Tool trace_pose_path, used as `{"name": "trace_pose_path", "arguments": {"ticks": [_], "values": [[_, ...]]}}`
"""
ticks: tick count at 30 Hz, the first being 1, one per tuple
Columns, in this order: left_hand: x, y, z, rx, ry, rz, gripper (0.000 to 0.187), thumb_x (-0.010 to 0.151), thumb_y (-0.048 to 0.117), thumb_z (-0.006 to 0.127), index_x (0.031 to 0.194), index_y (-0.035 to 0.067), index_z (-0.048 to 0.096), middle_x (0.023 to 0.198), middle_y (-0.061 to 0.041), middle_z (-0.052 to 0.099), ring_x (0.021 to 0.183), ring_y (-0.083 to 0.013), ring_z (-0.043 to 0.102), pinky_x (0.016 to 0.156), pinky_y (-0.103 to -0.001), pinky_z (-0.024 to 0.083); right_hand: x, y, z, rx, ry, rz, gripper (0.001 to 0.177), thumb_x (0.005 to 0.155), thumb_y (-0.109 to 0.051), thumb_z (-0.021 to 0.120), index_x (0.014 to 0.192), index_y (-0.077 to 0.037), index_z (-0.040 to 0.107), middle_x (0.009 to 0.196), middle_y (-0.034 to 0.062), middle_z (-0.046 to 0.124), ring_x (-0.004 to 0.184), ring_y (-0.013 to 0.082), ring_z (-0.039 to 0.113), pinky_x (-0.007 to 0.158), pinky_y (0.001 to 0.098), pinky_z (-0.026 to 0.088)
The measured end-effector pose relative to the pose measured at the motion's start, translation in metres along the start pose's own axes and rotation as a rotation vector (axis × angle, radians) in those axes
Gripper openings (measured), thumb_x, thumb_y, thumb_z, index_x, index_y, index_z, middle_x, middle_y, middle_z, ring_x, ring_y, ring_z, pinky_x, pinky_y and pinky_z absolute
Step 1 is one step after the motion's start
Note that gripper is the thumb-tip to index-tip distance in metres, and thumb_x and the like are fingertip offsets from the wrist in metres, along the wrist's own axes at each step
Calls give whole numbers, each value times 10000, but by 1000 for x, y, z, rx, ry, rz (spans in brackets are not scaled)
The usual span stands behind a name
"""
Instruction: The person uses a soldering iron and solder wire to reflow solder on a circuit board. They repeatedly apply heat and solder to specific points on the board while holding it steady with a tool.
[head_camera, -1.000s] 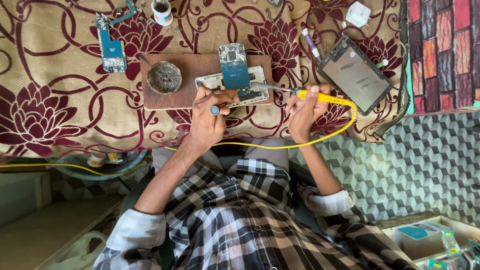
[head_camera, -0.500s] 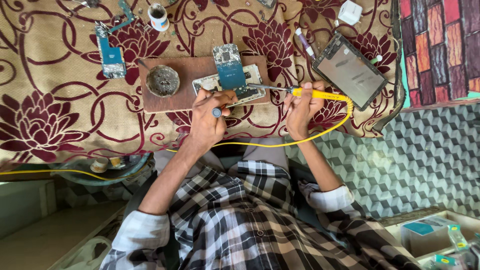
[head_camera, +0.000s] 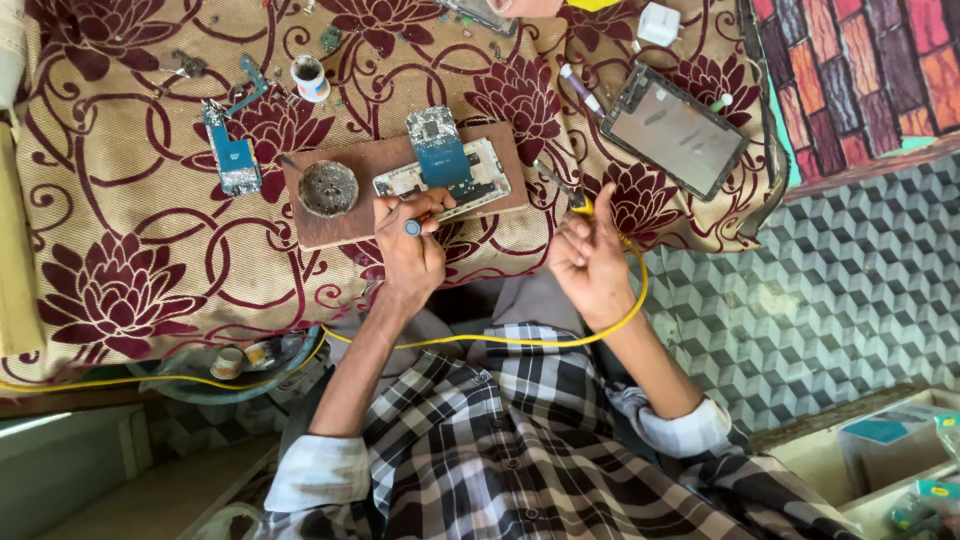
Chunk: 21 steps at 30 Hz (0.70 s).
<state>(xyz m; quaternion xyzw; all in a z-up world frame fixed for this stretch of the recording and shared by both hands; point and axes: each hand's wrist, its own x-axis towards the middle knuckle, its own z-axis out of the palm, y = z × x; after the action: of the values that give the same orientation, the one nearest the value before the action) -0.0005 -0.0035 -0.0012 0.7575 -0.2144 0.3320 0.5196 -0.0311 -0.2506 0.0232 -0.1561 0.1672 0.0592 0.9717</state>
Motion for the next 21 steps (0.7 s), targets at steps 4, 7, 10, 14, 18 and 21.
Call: {"name": "trace_pose_path", "arguments": {"ticks": [4,7,10,14,18,21], "values": [[3,1,0,27,42,-14,95,980,-46,428,1007,32,476,993,-107,762,775,-233,549,890,-408,365,-22,13,8,83,-35,85,365,1064,-406,526,885,-93,587,667,23,572,499,55,476,455,173,352],[2,2,-3,41,77,20,79,1015,-47,418,1002,27,445,1023,-110,752,838,-250,547,915,-409,364,-32,21,14,101,4,106,304,1070,-336,565,911,-79,595,692,37,570,535,59,469,477,175,365],[3,0,-4,59,91,1,88,1001,-58,421,1013,10,476,989,-105,759,784,-242,499,888,-432,338,-41,26,23,24,-84,90,276,1096,-267,604,904,-72,565,752,47,576,585,70,451,532,202,391],[1,1,-2,63,94,-12,117,979,-77,418,1010,21,474,1000,-98,758,799,-249,474,873,-430,349,-51,36,49,-178,-38,-200,319,1069,-279,624,857,-77,500,808,90,611,662,133,569,597,259,466],[-4,3,0,51,89,33,152,971,-108,429,1011,36,458,1046,-110,747,848,-268,497,854,-400,356,-64,56,79,-562,-244,-488,216,1061,-252,608,1124,-62,529,884,102,657,732,182,697,644,310,574],[-11,1,1,-4,36,-6,187,906,-111,460,1017,25,524,1011,-136,708,871,-277,580,878,-412,385,-68,70,99,-947,-444,-653,224,1094,-182,616,1195,-35,480,978,125,676,823,173,714,757,325,607]]}}
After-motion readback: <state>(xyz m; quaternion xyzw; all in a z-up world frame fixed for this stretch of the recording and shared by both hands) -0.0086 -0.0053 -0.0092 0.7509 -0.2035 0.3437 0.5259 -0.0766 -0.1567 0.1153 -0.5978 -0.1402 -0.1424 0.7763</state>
